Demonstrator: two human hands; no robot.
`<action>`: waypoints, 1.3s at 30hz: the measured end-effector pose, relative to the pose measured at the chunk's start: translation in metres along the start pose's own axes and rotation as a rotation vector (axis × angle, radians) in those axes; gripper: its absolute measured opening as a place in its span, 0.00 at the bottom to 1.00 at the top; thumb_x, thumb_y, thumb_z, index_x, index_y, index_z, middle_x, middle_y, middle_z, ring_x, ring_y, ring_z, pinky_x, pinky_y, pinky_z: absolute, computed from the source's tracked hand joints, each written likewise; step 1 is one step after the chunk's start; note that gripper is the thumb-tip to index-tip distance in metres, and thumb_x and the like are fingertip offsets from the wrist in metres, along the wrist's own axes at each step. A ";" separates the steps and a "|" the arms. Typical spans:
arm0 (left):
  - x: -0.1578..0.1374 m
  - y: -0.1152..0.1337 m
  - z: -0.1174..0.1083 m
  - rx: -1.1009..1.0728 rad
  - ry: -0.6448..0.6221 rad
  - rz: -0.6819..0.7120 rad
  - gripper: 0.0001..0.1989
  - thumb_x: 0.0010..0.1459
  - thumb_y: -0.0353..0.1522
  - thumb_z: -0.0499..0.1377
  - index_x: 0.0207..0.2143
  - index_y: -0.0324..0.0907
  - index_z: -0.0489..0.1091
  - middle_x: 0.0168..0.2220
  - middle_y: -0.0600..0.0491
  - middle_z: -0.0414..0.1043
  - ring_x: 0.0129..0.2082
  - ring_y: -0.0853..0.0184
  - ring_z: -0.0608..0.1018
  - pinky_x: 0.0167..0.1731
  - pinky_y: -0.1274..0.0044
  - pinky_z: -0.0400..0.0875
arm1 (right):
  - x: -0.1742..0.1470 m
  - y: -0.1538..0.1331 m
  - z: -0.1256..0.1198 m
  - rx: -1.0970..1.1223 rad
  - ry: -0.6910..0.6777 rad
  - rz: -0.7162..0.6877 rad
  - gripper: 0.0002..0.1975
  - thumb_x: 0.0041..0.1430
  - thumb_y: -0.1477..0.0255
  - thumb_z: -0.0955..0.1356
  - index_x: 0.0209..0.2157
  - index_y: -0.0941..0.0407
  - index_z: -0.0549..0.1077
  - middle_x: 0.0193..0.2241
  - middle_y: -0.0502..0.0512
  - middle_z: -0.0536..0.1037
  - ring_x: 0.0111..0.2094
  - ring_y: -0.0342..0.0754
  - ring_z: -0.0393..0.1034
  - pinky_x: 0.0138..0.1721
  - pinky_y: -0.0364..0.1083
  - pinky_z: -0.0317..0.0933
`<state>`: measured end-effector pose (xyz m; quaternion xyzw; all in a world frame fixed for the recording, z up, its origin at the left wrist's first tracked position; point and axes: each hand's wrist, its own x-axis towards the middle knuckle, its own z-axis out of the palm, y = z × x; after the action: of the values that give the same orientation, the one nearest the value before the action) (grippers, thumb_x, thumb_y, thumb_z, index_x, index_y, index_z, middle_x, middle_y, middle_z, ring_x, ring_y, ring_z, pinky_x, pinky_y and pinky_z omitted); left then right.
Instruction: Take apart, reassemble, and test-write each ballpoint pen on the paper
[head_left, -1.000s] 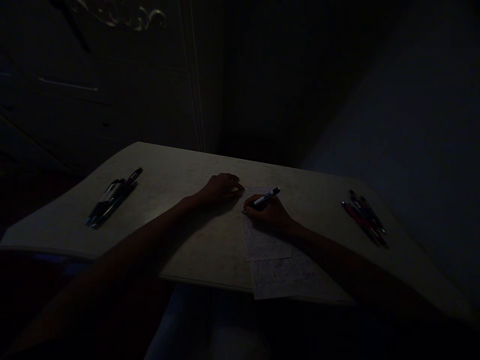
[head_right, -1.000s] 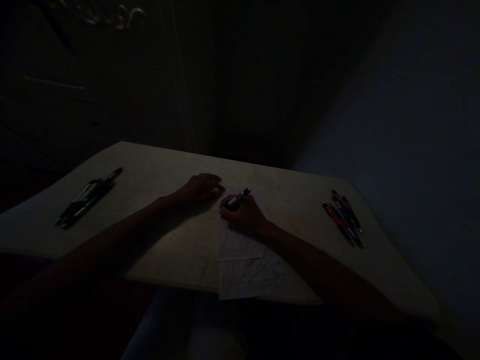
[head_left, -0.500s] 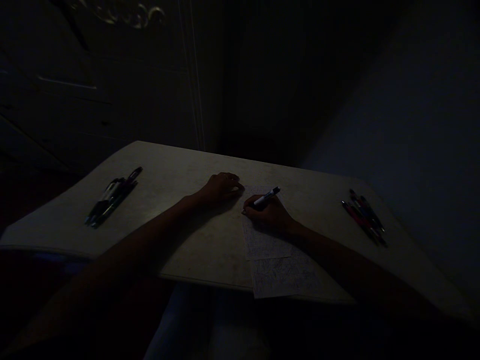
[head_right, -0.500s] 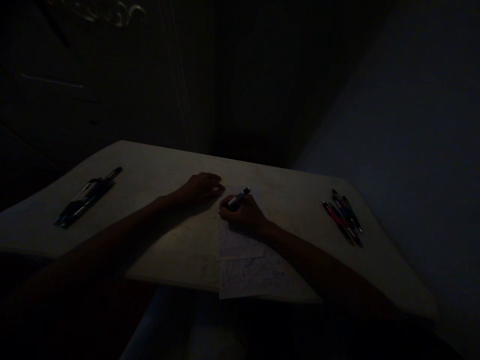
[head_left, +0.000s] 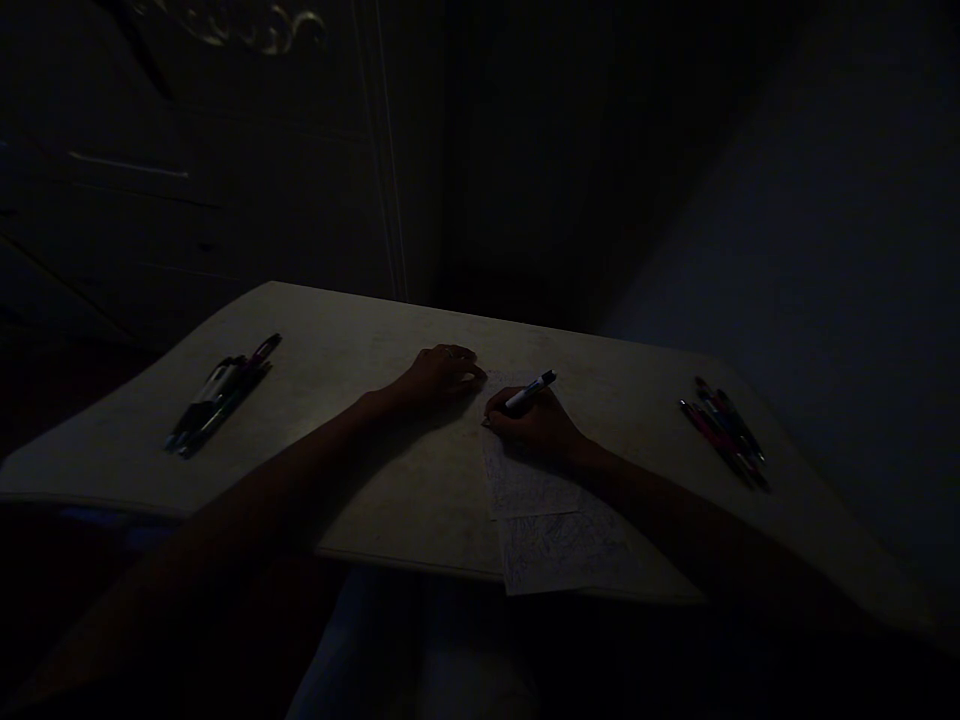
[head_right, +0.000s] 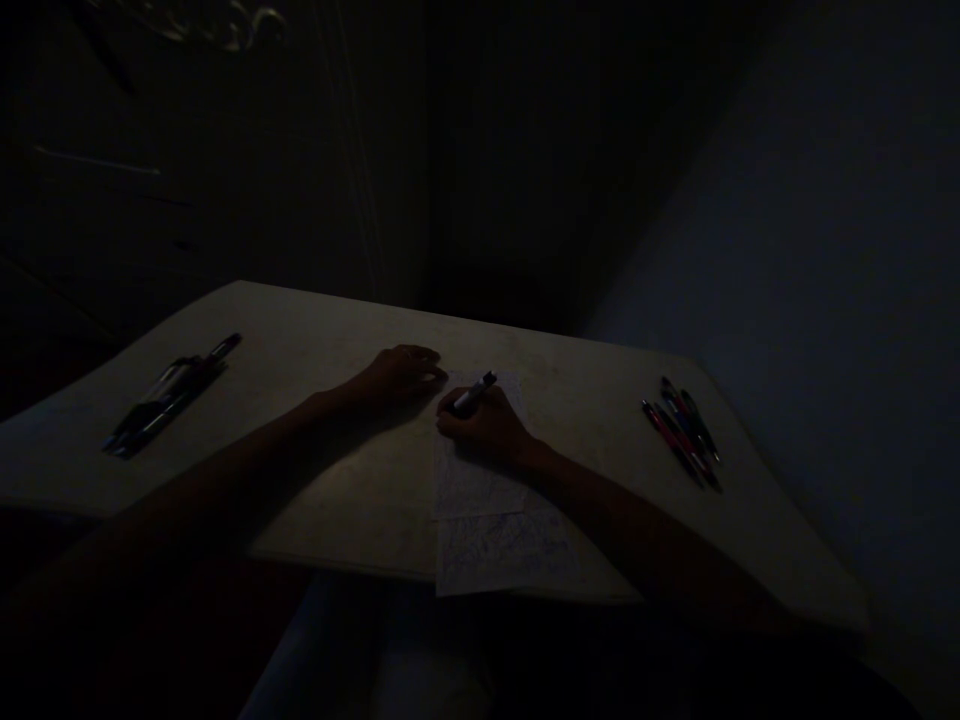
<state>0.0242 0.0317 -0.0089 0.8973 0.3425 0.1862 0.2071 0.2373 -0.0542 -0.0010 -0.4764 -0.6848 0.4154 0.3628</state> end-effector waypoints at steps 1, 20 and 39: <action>0.000 -0.001 0.001 0.019 0.017 -0.009 0.17 0.65 0.42 0.55 0.50 0.47 0.78 0.60 0.43 0.71 0.59 0.52 0.72 0.56 0.59 0.66 | 0.000 -0.001 0.000 -0.002 0.027 -0.009 0.07 0.47 0.68 0.71 0.28 0.57 0.77 0.22 0.51 0.76 0.25 0.45 0.68 0.28 0.44 0.62; 0.001 0.001 0.003 0.112 0.053 -0.007 0.16 0.65 0.40 0.55 0.50 0.48 0.78 0.59 0.43 0.72 0.58 0.54 0.74 0.55 0.61 0.67 | -0.002 0.001 -0.004 0.129 0.165 -0.013 0.10 0.50 0.64 0.70 0.30 0.56 0.74 0.22 0.49 0.72 0.23 0.43 0.66 0.26 0.43 0.61; -0.001 0.009 -0.001 0.165 0.029 -0.022 0.16 0.67 0.39 0.54 0.51 0.48 0.77 0.59 0.45 0.72 0.58 0.57 0.73 0.56 0.63 0.68 | -0.008 0.002 -0.003 -0.081 0.034 -0.014 0.12 0.55 0.63 0.71 0.35 0.57 0.79 0.25 0.53 0.79 0.27 0.46 0.73 0.30 0.45 0.65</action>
<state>0.0284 0.0253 -0.0033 0.9047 0.3694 0.1683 0.1296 0.2432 -0.0608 -0.0023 -0.4929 -0.6981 0.3767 0.3576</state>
